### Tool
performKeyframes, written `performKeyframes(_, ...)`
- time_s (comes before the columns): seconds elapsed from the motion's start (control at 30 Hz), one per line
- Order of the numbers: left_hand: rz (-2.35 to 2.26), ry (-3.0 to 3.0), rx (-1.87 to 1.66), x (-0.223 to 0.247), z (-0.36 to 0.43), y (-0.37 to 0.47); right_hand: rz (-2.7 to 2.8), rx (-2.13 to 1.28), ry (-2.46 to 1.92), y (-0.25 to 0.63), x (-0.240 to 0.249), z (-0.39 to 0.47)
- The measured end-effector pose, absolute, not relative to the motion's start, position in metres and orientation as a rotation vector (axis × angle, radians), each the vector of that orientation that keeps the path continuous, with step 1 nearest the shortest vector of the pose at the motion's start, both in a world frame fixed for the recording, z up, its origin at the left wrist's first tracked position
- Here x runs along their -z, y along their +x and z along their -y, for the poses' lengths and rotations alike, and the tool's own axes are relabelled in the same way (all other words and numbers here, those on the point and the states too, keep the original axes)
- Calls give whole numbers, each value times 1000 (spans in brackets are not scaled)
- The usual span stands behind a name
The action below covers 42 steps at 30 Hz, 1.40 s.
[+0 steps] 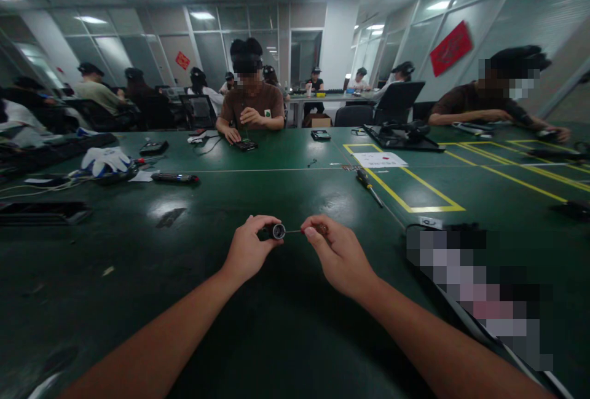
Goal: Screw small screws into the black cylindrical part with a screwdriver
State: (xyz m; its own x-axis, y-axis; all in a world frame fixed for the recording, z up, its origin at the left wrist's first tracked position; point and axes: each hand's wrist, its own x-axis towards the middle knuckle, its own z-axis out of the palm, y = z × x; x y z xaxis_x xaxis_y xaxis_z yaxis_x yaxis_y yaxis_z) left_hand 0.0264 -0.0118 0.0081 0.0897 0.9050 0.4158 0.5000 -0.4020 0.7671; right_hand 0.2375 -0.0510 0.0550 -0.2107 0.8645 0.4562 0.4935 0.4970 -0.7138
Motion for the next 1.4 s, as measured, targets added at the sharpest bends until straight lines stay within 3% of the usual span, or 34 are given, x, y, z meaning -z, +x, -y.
performKeyframes(1.4,-1363,1912,-1275,-3,9,25,1889,-523,-1099,237,-53,51)
